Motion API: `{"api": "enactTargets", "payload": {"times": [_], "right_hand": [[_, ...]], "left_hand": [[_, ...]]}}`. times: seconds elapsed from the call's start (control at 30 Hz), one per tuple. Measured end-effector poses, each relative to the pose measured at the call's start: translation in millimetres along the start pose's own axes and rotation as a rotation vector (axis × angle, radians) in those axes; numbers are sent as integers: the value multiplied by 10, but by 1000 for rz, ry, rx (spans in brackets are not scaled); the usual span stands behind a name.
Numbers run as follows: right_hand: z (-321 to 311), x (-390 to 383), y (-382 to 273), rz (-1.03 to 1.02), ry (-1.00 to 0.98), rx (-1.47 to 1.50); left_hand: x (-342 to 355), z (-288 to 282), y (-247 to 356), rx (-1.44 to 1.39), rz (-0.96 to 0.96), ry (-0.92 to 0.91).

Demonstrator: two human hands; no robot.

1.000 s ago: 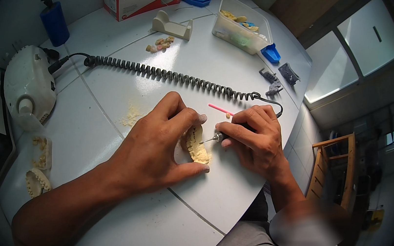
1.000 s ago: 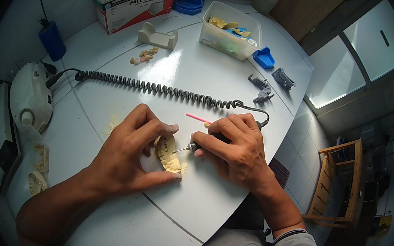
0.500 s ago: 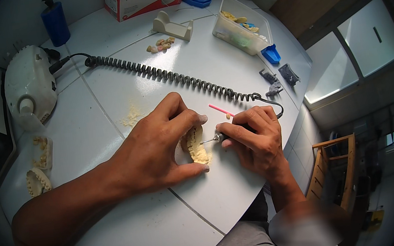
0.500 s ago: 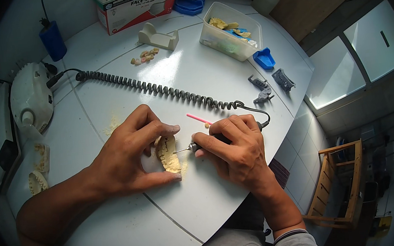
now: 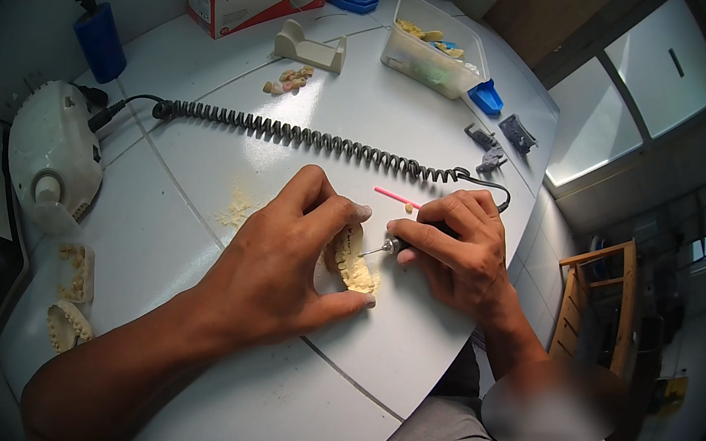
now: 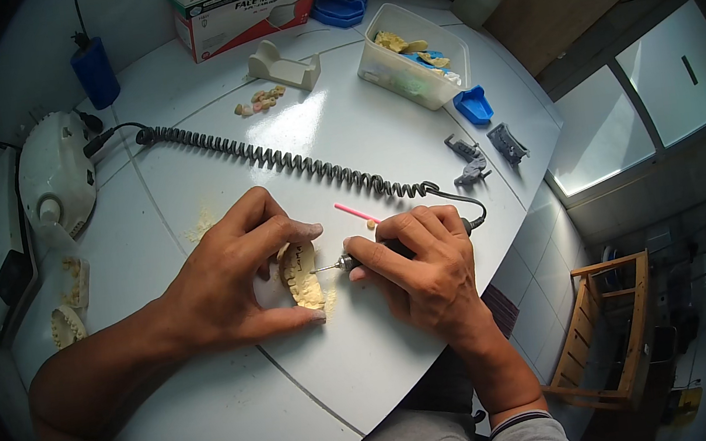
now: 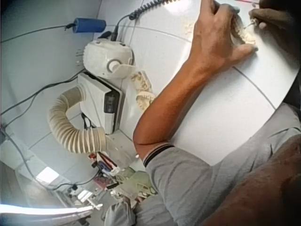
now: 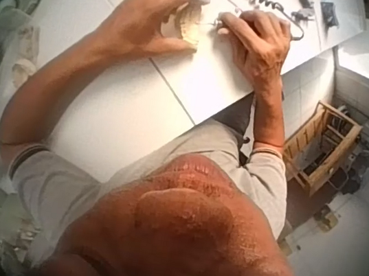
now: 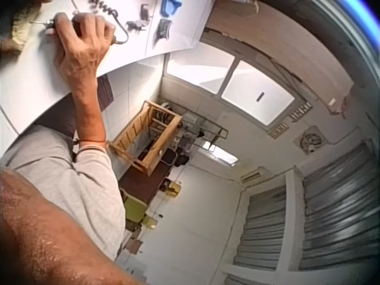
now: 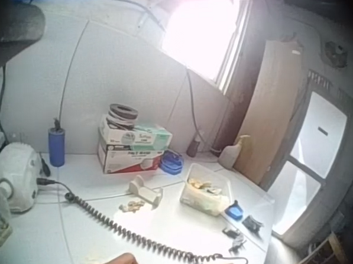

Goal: Trimming and refining a plaster dental impression model using a rotary handpiece on a laboratory workbench.

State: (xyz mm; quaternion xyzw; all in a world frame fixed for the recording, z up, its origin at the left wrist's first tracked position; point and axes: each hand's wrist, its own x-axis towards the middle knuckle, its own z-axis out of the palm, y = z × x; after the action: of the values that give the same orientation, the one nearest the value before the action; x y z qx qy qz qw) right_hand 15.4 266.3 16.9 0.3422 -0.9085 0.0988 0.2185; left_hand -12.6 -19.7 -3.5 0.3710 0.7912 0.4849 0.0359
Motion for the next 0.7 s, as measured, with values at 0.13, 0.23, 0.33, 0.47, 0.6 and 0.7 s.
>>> {"api": "enactTargets", "payload": {"times": [0.13, 0.23, 0.33, 0.47, 0.6, 0.7], "right_hand": [[-1, 2, 5, -9, -6, 5], [10, -1, 12, -9, 4, 4], [8, 1, 9, -16, 3, 6], [2, 1, 3, -19, 1, 7], [18, -3, 15, -17, 21, 0], [12, -1, 15, -35, 7, 5]], "left_hand": [[1, -7, 7, -1, -6, -5], [6, -10, 9, 3, -2, -6], [-1, -4, -7, 6, 4, 0], [3, -11, 5, 6, -2, -9], [2, -16, 4, 11, 3, -10], [2, -12, -1, 12, 4, -9]]}}
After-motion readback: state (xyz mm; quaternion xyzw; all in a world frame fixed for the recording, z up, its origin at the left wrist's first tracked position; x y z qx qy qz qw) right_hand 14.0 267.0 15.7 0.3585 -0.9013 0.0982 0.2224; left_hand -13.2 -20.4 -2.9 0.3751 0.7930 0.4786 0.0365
